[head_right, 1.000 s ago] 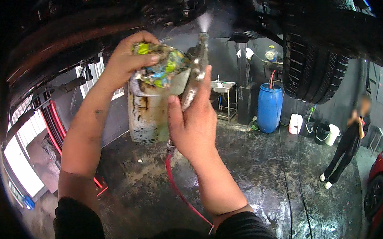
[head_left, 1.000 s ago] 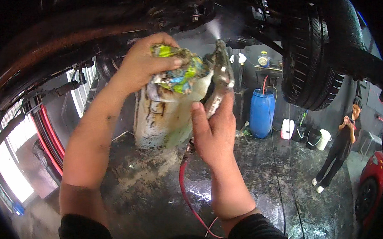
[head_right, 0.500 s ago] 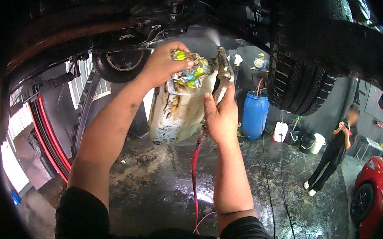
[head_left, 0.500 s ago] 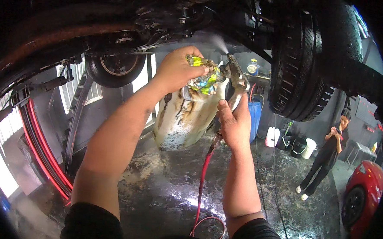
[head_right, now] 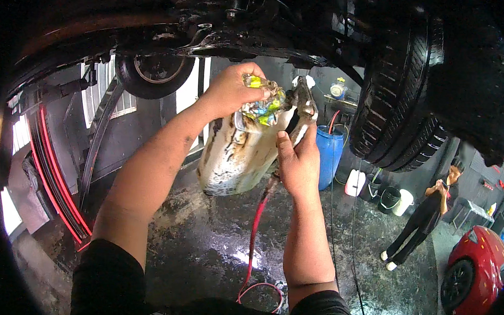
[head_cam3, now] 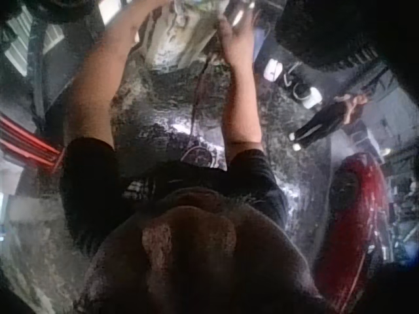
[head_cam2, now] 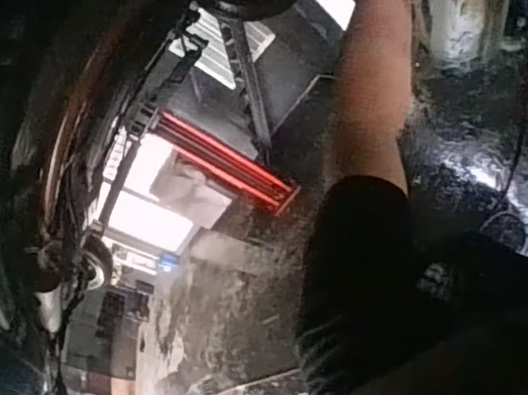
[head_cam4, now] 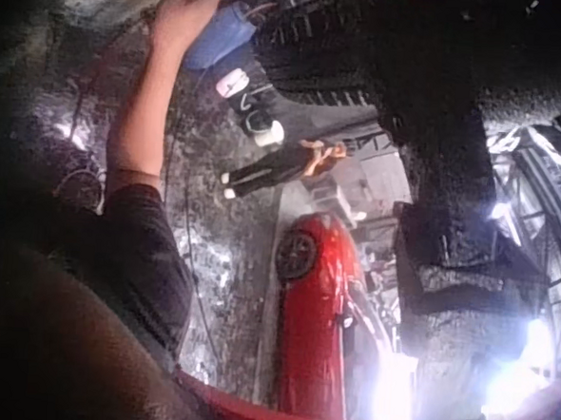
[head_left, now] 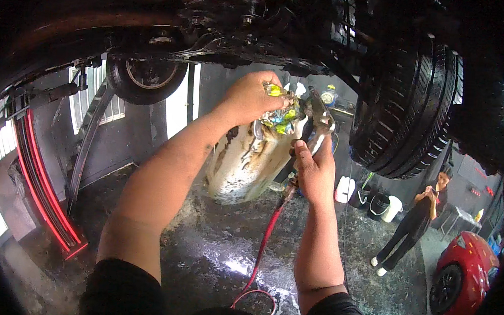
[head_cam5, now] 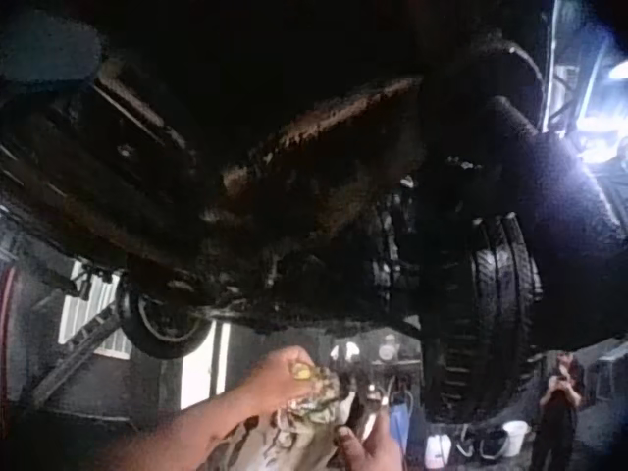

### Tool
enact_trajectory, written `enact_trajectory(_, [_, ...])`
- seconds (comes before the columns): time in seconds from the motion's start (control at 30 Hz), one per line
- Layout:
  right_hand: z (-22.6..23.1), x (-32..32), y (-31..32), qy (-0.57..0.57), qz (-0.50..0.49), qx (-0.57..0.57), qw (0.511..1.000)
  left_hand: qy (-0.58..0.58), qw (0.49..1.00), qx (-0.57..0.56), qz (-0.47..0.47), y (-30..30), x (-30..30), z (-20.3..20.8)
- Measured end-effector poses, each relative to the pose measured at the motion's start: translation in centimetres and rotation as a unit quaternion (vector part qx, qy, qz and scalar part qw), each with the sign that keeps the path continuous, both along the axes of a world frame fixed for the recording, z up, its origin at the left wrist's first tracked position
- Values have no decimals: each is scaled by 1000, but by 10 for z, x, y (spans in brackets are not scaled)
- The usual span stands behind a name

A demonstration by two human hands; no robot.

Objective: The person uses a pressure washer to clean the undercarriage of a car raised on a lift. They direct the spray at various components beneath the vehicle, moving the nozzle to cover different areas while holding a cloth in the other hand.

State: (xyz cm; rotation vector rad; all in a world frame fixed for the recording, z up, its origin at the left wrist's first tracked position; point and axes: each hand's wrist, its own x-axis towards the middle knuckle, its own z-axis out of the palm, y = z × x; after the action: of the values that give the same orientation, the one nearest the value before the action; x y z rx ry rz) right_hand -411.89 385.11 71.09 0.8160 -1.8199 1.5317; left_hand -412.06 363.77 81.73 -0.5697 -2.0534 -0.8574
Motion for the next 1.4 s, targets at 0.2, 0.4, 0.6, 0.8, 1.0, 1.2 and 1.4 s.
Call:
enact_trajectory(0.2, [-9, 25, -51, 21, 26, -99, 995, 52, 996, -70, 12, -33, 31, 19])
enact_trajectory(0.4, [-17, 61, -126, 36, 30, -62, 997, 72, 993, -80, 52, -116, 83, 8])
enact_trajectory(0.6, [-53, 113, -243, 68, 27, -64, 995, 12, 998, -57, -13, -240, 136, -23])
enact_trajectory(0.8, [-77, 160, -348, -3, 101, -52, 994, -10, 997, -69, 30, -352, 178, -38])
enact_trajectory(1.0, [-51, 180, -444, 55, 61, -26, 996, 40, 996, -41, 62, -446, 209, -32])
enact_trajectory(1.2, [-5, 155, -515, 40, 50, 39, 997, 44, 991, -7, 126, -519, 200, -11])
enact_trajectory(1.4, [19, 91, -567, 69, 106, 73, 989, 9, 994, 52, 96, -574, 167, -1])
